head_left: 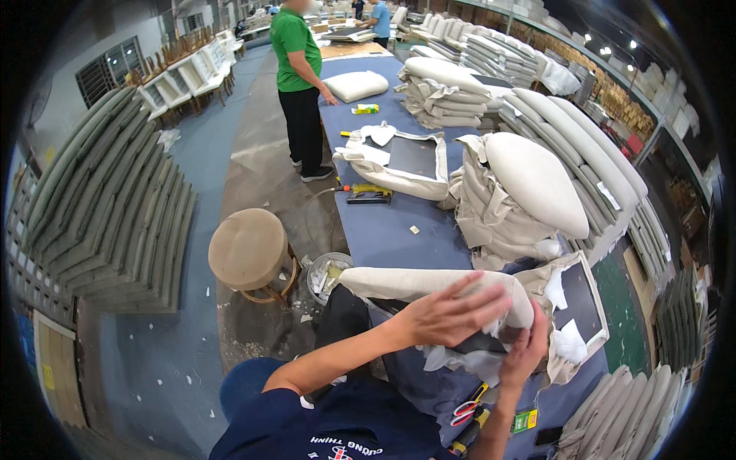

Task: The person assembles a cushion by fitting a fabric cover over a foam insert. They use a yellow staple gun to secure the fabric edges to the foam, then trim excess material with scissors. The person also uses a screwdriver to adjust the fabric fit and a needle and thread to sew the seams closed.

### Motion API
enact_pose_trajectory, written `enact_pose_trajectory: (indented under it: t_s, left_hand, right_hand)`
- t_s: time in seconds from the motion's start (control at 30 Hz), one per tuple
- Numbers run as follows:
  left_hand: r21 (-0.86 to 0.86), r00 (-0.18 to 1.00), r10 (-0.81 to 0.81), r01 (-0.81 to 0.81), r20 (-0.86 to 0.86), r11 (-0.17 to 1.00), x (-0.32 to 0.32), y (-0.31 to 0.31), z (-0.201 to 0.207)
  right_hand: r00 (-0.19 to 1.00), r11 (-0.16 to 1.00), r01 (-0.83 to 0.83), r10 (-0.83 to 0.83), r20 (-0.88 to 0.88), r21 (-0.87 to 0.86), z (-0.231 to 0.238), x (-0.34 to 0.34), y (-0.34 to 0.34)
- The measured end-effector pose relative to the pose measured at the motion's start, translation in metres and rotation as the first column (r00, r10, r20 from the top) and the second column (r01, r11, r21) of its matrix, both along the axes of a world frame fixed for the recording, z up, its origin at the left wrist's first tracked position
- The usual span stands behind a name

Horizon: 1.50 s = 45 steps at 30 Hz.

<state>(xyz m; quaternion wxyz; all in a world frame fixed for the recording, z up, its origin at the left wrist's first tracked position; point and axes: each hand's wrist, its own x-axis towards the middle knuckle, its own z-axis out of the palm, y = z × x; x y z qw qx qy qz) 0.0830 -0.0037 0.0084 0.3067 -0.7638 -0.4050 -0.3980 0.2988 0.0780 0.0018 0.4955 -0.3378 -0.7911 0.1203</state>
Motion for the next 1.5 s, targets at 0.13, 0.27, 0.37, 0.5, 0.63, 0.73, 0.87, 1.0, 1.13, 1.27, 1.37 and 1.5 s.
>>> enact_pose_trajectory:
  t_s: [0.13,0.27,0.37,0.5,0.63,0.73,0.87,1.0,1.13,1.27,1.37,1.5]
  left_hand:
    - [0.196,0.904,0.289,-0.236,-0.316,0.952,-0.007,-0.013,0.008]
    - [0.212,0.789,0.459,-0.407,-0.408,0.888,-0.027,-0.033,0.025]
    - [0.186,0.795,0.443,-0.403,-0.414,0.896,-0.036,-0.043,0.025]
    - [0.108,0.849,0.437,-0.425,-0.296,0.899,-0.027,-0.053,0.016]
    - [-0.212,0.925,0.365,-0.379,-0.1,0.901,-0.011,-0.052,0.008]
    - [-0.439,0.981,0.188,-0.188,-0.044,0.879,0.009,-0.053,-0.052]
    - [-0.608,0.808,0.264,0.141,0.526,0.781,0.014,-0.075,-0.104]
    - [-0.571,0.246,0.522,0.205,0.816,0.795,-0.023,-0.129,-0.125]
    - [-0.52,-0.129,0.507,-0.096,0.852,0.849,-0.08,-0.192,-0.186]
    - [-0.53,-0.363,0.43,-0.243,0.827,0.813,-0.136,-0.227,-0.26]
    - [-0.759,-0.335,0.694,-0.429,0.638,0.49,-0.173,-0.233,-0.32]
    - [-0.839,-0.287,0.827,-0.422,0.483,0.344,-0.212,-0.197,-0.368]
  right_hand:
    - [0.998,0.993,-0.058,0.056,0.024,0.105,-0.002,-0.045,0.01]
    - [0.994,0.986,-0.077,0.064,0.093,0.147,0.004,-0.072,0.012]
    - [0.991,0.984,-0.082,0.065,0.113,0.158,0.005,-0.085,0.007]
    - [0.991,0.982,-0.07,0.047,0.128,0.178,0.004,-0.091,0.003]
    - [0.992,0.988,-0.055,0.037,0.12,0.147,0.009,-0.096,0.002]
    - [0.993,0.989,-0.055,0.04,0.114,0.136,0.009,-0.104,0.005]
    - [0.996,0.989,-0.033,0.022,0.083,0.141,0.007,-0.103,0.015]
    - [1.0,0.99,-0.003,0.0,0.022,0.143,-0.002,-0.088,0.025]
    - [0.999,0.993,0.029,-0.032,0.022,0.11,-0.012,-0.069,0.035]
    - [0.997,0.999,0.038,-0.037,-0.062,0.017,-0.013,-0.05,0.036]
    - [0.994,1.0,0.024,-0.024,-0.105,-0.003,-0.016,-0.046,0.032]
    - [0.994,0.992,0.104,-0.102,-0.038,0.066,-0.036,-0.03,0.037]
